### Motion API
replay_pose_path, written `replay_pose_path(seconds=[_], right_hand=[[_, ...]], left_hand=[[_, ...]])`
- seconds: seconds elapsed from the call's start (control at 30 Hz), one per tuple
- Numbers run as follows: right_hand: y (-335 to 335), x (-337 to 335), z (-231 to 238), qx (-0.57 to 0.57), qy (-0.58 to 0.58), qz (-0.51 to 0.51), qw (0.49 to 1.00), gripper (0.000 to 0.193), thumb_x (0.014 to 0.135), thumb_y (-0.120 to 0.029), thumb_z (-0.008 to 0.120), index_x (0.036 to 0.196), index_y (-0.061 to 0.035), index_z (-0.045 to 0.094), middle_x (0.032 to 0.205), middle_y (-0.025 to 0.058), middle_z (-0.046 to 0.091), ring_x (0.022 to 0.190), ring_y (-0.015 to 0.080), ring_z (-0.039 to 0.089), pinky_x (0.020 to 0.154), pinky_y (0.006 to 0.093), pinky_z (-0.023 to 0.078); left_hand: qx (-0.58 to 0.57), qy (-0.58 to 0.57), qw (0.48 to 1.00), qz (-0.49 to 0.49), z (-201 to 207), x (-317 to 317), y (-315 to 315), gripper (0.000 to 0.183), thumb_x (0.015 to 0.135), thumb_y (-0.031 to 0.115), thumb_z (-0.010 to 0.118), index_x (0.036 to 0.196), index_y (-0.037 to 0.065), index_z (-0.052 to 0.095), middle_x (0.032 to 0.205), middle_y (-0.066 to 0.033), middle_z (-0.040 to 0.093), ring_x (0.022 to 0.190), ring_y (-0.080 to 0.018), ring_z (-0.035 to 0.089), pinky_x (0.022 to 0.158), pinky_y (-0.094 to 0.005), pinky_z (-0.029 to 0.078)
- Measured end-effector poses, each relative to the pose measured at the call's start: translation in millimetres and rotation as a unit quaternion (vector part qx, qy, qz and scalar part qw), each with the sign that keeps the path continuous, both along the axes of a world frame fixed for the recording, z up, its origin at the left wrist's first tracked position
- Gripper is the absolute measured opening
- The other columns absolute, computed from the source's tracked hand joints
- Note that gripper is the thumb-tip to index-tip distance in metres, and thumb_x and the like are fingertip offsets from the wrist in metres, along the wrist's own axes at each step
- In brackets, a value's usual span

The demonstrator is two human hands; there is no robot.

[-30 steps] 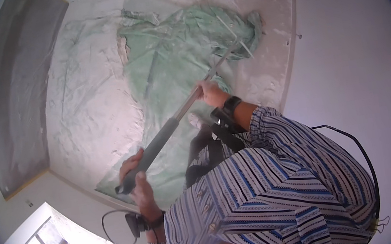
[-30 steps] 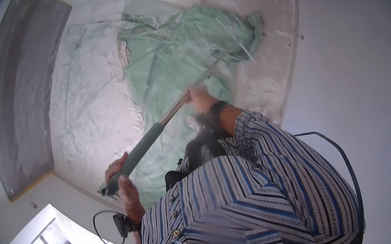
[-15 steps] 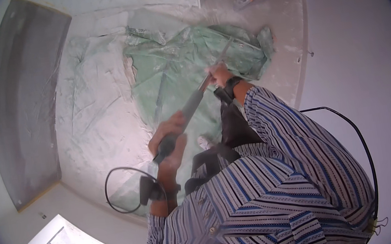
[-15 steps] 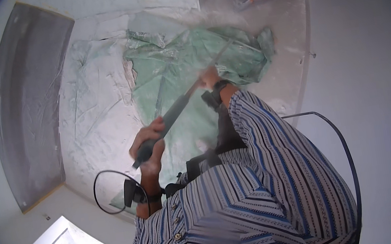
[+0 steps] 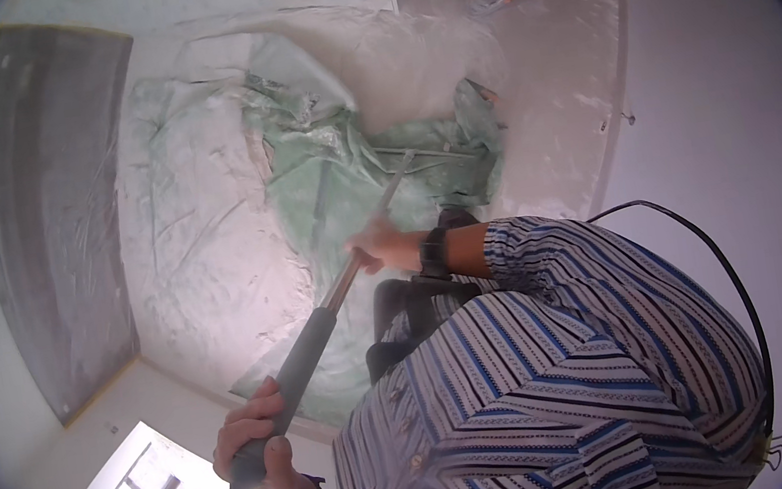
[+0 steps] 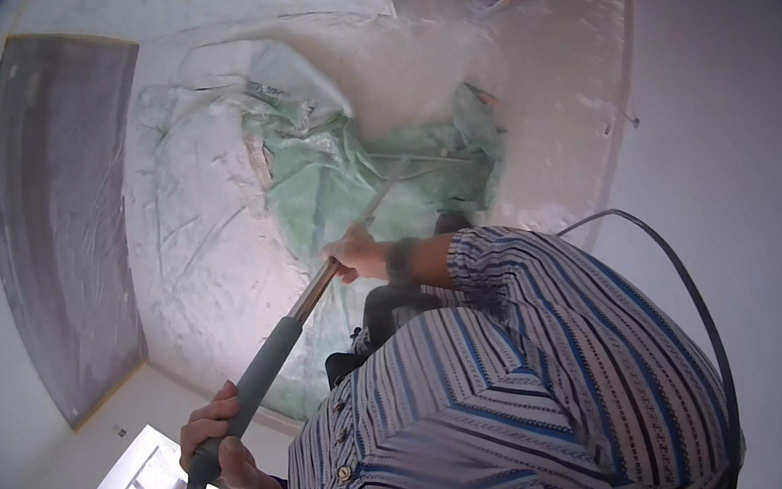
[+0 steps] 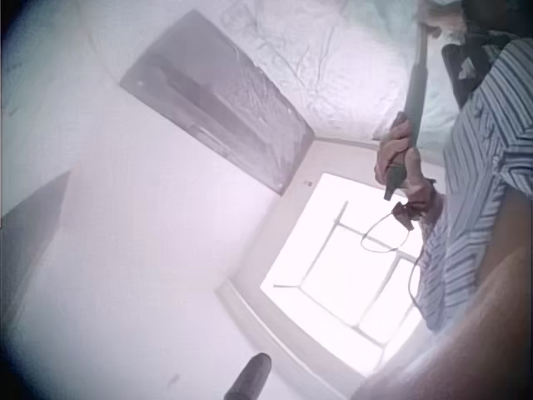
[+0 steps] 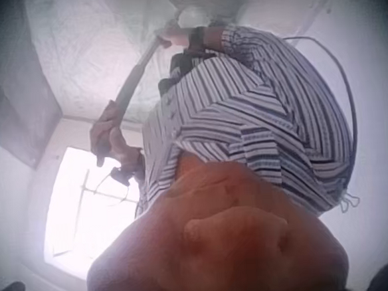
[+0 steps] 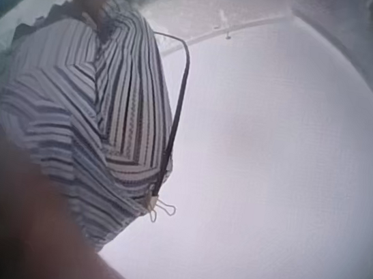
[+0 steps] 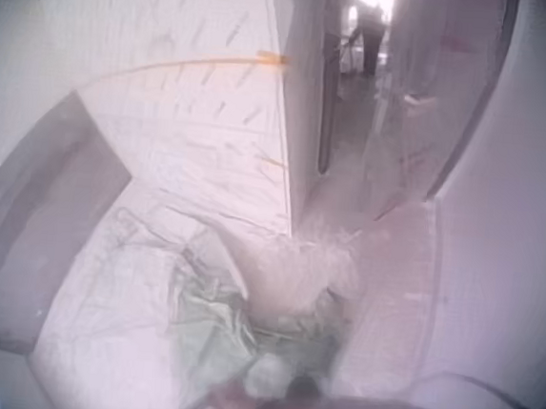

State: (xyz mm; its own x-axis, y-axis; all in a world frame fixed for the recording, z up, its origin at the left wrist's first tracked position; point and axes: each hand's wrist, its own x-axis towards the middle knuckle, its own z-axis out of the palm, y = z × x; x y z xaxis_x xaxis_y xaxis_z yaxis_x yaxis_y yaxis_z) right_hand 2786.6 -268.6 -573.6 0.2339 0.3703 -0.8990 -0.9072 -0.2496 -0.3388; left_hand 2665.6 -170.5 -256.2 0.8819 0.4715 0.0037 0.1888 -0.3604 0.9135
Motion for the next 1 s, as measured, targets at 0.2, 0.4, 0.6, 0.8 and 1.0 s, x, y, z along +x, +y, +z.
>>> replay_pose_path(seconds=[0.2, 0.4, 0.6, 0.8, 1.0], right_hand=[[-24.0, 30.8, 36.7, 0.098, 0.010, 0.009, 0.995, 0.016, 0.080, -0.019, 0.062, 0.086, -0.0056, 0.056, 0.069, 0.0058, 0.058, 0.051, 0.0171, 0.057, 0.040, 0.0317, 0.049], [-46.4, 71.4, 99.7, 0.042, -0.032, 0.011, 0.999, 0.016, 0.082, -0.022, 0.063, 0.081, -0.0067, 0.060, 0.069, 0.0055, 0.055, 0.051, 0.0172, 0.055, 0.041, 0.0310, 0.048], [-49.4, 81.9, 155.8, -0.005, -0.025, -0.005, 1.000, 0.012, 0.079, -0.017, 0.065, 0.079, -0.0065, 0.060, 0.068, 0.0059, 0.056, 0.049, 0.0174, 0.055, 0.040, 0.0303, 0.047], [-32.6, 112.7, 134.9, 0.017, -0.093, -0.033, 0.995, 0.007, 0.078, -0.012, 0.062, 0.077, -0.0066, 0.058, 0.067, 0.0074, 0.057, 0.047, 0.0181, 0.055, 0.041, 0.0316, 0.048], [-7.8, 168.6, 19.0, 0.079, -0.145, -0.025, 0.986, 0.013, 0.075, -0.013, 0.063, 0.084, -0.0061, 0.057, 0.069, 0.0091, 0.058, 0.051, 0.0210, 0.057, 0.045, 0.0365, 0.051]], left_hand=[[0.003, -0.084, 0.995, 0.049, 18.5, 16.1, 10.7, 0.039, 0.073, 0.034, 0.071, 0.077, 0.003, 0.048, 0.075, -0.0209, 0.061, 0.077, -0.0377, 0.064, 0.074, -0.0470, 0.053], [-0.031, -0.122, 0.991, -0.043, 34.1, 37.6, 50.4, 0.039, 0.075, 0.034, 0.069, 0.076, 0.001, 0.049, 0.070, -0.0199, 0.061, 0.072, -0.0364, 0.064, 0.069, -0.0463, 0.054], [-0.079, -0.180, 0.980, 0.025, 52.1, 47.1, 68.4, 0.037, 0.074, 0.031, 0.070, 0.076, 0.002, 0.048, 0.067, -0.0178, 0.060, 0.067, -0.0341, 0.065, 0.065, -0.0454, 0.055], [-0.081, -0.233, 0.960, -0.133, 40.0, 47.4, 82.9, 0.030, 0.073, 0.022, 0.070, 0.075, 0.001, 0.050, 0.073, -0.0209, 0.062, 0.076, -0.0374, 0.065, 0.074, -0.0498, 0.053], [-0.097, -0.163, 0.972, -0.135, -40.0, 73.7, 65.1, 0.016, 0.073, 0.006, 0.062, 0.085, -0.001, 0.054, 0.092, -0.0238, 0.063, 0.097, -0.0406, 0.060, 0.091, -0.0520, 0.044]])
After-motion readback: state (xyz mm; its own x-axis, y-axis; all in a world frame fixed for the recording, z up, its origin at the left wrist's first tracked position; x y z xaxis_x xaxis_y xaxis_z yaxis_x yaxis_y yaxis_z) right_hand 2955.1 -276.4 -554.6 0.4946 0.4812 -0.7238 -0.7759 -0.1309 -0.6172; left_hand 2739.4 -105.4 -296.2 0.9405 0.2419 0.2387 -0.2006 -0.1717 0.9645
